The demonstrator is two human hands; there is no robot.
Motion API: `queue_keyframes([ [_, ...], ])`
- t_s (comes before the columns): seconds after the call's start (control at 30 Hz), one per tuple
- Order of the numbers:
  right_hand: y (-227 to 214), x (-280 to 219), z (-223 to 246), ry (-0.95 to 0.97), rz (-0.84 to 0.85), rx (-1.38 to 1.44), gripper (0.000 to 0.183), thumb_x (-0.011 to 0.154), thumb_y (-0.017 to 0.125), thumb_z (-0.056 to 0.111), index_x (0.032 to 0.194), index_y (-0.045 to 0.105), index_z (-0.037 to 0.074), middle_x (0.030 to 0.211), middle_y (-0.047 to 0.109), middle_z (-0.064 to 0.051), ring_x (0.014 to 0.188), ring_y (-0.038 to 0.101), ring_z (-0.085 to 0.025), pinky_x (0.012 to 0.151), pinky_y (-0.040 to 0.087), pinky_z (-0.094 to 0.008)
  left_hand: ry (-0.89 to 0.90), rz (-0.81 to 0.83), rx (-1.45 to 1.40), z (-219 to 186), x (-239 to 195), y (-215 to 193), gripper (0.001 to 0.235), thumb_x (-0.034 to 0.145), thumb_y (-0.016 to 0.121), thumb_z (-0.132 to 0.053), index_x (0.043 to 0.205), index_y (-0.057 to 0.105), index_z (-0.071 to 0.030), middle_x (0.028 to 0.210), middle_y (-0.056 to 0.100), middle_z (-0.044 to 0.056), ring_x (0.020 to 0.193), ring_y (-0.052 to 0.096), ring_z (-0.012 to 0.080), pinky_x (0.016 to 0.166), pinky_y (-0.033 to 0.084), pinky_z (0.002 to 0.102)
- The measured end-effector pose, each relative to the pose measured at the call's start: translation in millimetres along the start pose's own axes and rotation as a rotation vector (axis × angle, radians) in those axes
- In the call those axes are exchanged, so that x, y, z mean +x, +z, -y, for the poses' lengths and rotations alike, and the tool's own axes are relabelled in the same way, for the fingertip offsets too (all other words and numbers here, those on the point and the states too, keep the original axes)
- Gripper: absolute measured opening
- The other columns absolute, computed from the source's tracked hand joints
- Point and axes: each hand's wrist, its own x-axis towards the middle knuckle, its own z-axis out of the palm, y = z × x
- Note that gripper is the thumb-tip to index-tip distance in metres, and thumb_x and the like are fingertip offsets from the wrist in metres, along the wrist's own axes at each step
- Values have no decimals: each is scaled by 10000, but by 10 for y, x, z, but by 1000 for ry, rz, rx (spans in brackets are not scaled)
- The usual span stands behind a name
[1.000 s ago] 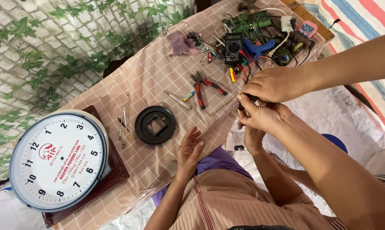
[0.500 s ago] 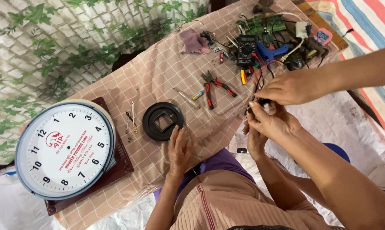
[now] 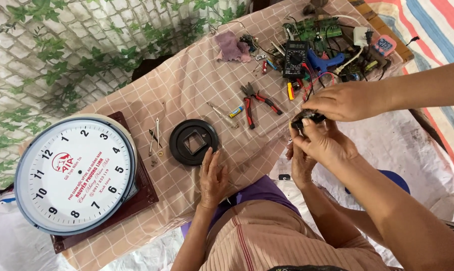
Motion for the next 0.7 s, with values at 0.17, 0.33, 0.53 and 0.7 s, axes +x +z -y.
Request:
queue_keyframes([
  [0.17, -49, 347, 940, -630, 905, -508, 647, 886, 728, 221, 1444, 484, 1, 1294, 656, -216, 1181, 658, -317, 1050, 556, -417, 70, 36, -25, 68, -64, 42, 489, 1025, 638, -72, 1484, 477, -25, 1565, 435, 230, 1446, 497, 380, 1135, 521, 450],
  [0.33, 735, -22, 1593, -1512, 291, -3322, 279, 1033, 521, 115, 1261, 624, -9, 1277, 652, -206, 1270, 578, -428, 869, 621, -427, -32, -2, -68, 43, -33, 35, 553, 926, 716, -70, 1456, 558, -62, 1515, 490, 221, 1259, 593, 448, 898, 605, 515],
  [0.53, 912, -71, 967, -1675, 160, -3225, 420, 973, 462, 165, 1315, 684, 65, 1406, 685, -68, 1441, 456, -366, 1041, 475, -406, -200, 52, -490, -156, 111, 50, 572, 939, 641, 30, 1490, 493, -1, 1515, 470, 266, 1346, 535, 445, 1078, 482, 524],
  [0.7, 953, 51, 1182, -1616, 168, -3059, 431, 989, 409, 162, 1238, 743, 51, 1318, 730, -110, 1394, 514, -343, 1071, 483, -457, -430, 94, -1059, -608, 501, 93, 549, 1060, 555, -122, 1557, 377, 31, 1505, 474, 257, 1378, 483, 384, 1145, 390, 540],
])
